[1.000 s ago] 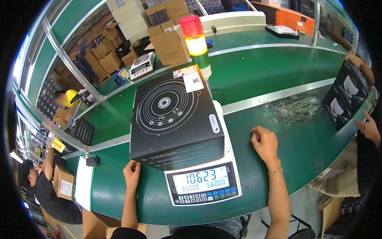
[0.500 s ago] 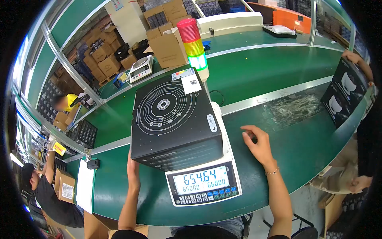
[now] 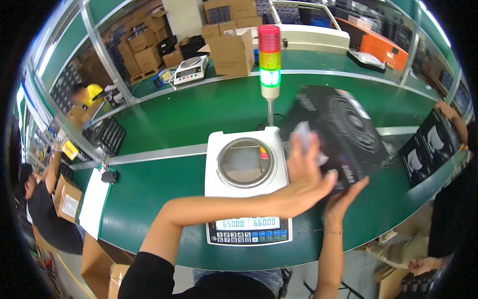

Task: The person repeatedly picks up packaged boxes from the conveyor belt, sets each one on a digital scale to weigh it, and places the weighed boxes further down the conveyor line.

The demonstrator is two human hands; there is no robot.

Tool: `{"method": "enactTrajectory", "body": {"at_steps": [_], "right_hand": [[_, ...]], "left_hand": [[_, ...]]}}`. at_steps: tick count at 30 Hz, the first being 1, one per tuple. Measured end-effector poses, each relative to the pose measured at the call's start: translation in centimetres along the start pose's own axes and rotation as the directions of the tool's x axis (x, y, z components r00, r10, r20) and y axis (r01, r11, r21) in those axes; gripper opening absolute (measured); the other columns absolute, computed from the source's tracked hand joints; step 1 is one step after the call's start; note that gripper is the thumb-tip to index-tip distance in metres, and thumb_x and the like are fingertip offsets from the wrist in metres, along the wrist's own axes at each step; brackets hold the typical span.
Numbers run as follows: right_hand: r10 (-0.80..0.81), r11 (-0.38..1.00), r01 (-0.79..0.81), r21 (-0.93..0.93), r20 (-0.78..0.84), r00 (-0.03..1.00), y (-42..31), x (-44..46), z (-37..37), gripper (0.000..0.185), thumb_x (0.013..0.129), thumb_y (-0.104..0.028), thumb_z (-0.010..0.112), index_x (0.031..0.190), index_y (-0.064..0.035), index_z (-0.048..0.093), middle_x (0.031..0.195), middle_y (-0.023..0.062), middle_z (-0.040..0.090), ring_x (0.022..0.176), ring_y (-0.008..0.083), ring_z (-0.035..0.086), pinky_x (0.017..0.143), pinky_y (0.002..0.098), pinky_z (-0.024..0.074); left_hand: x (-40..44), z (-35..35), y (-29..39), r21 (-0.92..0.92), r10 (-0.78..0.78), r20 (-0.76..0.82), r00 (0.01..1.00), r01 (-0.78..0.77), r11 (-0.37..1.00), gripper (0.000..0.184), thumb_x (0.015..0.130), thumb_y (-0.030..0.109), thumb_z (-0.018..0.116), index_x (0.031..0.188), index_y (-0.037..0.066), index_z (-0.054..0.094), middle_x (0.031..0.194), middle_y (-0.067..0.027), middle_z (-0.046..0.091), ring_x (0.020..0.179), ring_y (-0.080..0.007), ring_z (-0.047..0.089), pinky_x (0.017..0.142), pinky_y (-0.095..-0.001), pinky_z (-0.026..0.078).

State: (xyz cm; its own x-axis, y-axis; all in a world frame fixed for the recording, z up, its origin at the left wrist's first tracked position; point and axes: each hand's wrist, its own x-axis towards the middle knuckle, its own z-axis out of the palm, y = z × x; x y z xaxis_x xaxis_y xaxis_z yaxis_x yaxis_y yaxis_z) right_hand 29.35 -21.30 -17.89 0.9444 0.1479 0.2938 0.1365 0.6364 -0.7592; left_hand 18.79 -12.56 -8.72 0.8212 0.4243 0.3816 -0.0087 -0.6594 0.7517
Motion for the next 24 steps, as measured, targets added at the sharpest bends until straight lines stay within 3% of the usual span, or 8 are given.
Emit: {"method": "enactTrajectory", "body": {"at_steps": [2, 4, 5, 11, 15, 18, 22, 24], "right_hand": [[-0.255, 0.949, 0.249, -0.192, -0.008, 0.967, -1.5, 2.0, -0.8, 0.053, 0.095, -0.041, 0.036, 0.129, -0.0020, 0.024, 0.123, 0.0156, 0.036, 0.114, 0.0232, 0.038, 0.099, 0.0384, 0.0307], [-0.366, 0.891, 0.282, -0.356, -0.193, 0.910, -1.4, 4.3, -3.1, 0.051, 0.094, -0.030, 0.045, 0.127, 0.0014, 0.024, 0.123, 0.0177, 0.036, 0.109, 0.0238, 0.041, 0.095, 0.0375, 0.0356], [-0.476, 0.754, 0.250, -0.608, -0.243, 0.845, -1.9, 4.7, -3.3, 0.055, 0.091, -0.026, 0.052, 0.127, 0.0050, 0.024, 0.123, 0.0205, 0.036, 0.108, 0.0247, 0.042, 0.093, 0.0374, 0.0389], [-0.630, 0.501, 0.004, -0.865, -0.361, 0.688, -2.1, 7.0, -7.1, 0.082, 0.070, -0.045, 0.073, 0.120, 0.0089, 0.037, 0.110, 0.0245, 0.038, 0.104, 0.0331, 0.043, 0.088, 0.0385, 0.0447], [-0.630, 0.451, -0.009, -0.892, -0.326, 0.705, -1.5, 8.9, -9.7, 0.088, 0.070, -0.059, 0.065, 0.127, 0.0013, 0.036, 0.122, 0.0266, 0.035, 0.112, 0.0376, 0.038, 0.091, 0.0457, 0.0390], [-0.566, 0.299, -0.411, -0.861, -0.507, 0.650, -1.1, 9.8, -10.7, 0.096, 0.056, -0.083, 0.051, 0.131, -0.0249, 0.037, 0.131, 0.0192, 0.033, 0.115, 0.0490, 0.031, 0.093, 0.0598, 0.0230], [-0.621, 0.180, -0.615, -0.768, -0.574, 0.535, -0.7, 10.5, -10.8, 0.074, 0.066, -0.054, 0.070, 0.123, -0.0164, 0.041, 0.116, 0.0237, 0.042, 0.104, 0.0397, 0.044, 0.080, 0.0476, 0.0397], [-0.585, 0.435, -0.115, -0.893, -0.377, 0.718, 0.5, 9.8, -11.4, 0.056, 0.074, -0.037, 0.068, 0.118, -0.0112, 0.045, 0.108, 0.0191, 0.048, 0.091, 0.0291, 0.049, 0.076, 0.0349, 0.0420]], "left_hand": [[3.7, 2.6, 0.4, -0.055, 0.018, 0.115, 0.993, -0.011, 0.998, 0.080, 0.090, 0.049, 0.030, 0.138, 0.000, -0.011, 0.135, -0.0397, -0.005, 0.127, -0.0528, 0.000, 0.102, -0.0532, 0.011], [6.7, 4.9, -1.1, 0.305, 0.451, 0.233, 0.861, -0.505, 0.807, 0.053, 0.094, 0.028, 0.030, 0.135, -0.004, 0.022, 0.134, -0.0416, 0.004, 0.126, -0.0535, 0.013, 0.097, -0.0617, 0.015], [8.6, 7.1, -2.4, 0.153, 0.500, 0.211, 0.840, -0.534, 0.832, 0.044, 0.092, 0.016, 0.029, 0.129, -0.006, 0.034, 0.134, -0.0426, 0.008, 0.126, -0.0524, 0.015, 0.094, -0.0638, 0.016], [13.9, 12.3, -2.3, -0.304, 0.012, 0.503, 0.864, 0.164, 0.939, 0.064, 0.092, 0.044, 0.021, 0.140, 0.002, 0.010, 0.135, -0.0279, 0.031, 0.125, -0.0426, 0.032, 0.106, -0.0410, 0.023], [12.6, 10.0, -1.7, -0.263, 0.159, 0.517, 0.841, -0.020, 0.965, 0.043, 0.087, 0.027, 0.039, 0.121, 0.003, 0.048, 0.114, -0.0225, 0.055, 0.106, -0.0348, 0.053, 0.092, -0.0359, 0.040], [6.9, 1.8, 0.0, -0.404, 0.368, 0.509, 0.778, -0.162, 0.900, 0.031, 0.080, 0.019, 0.046, 0.101, 0.003, 0.063, 0.092, -0.0163, 0.065, 0.088, -0.0280, 0.062, 0.080, -0.0343, 0.046], [-0.9, -12.1, 1.0, -0.552, 0.310, 0.532, 0.788, 0.046, 0.832, 0.025, 0.088, 0.017, 0.046, 0.102, 0.002, 0.060, 0.086, -0.0107, 0.066, 0.077, -0.0129, 0.063, 0.067, -0.0261, 0.050], [-3.7, -17.5, -0.6, -0.433, 0.076, 0.457, 0.886, 0.147, 0.889, 0.023, 0.090, 0.016, 0.046, 0.105, 0.003, 0.060, 0.088, -0.0103, 0.065, 0.078, -0.0125, 0.063, 0.067, -0.0253, 0.050]]}}
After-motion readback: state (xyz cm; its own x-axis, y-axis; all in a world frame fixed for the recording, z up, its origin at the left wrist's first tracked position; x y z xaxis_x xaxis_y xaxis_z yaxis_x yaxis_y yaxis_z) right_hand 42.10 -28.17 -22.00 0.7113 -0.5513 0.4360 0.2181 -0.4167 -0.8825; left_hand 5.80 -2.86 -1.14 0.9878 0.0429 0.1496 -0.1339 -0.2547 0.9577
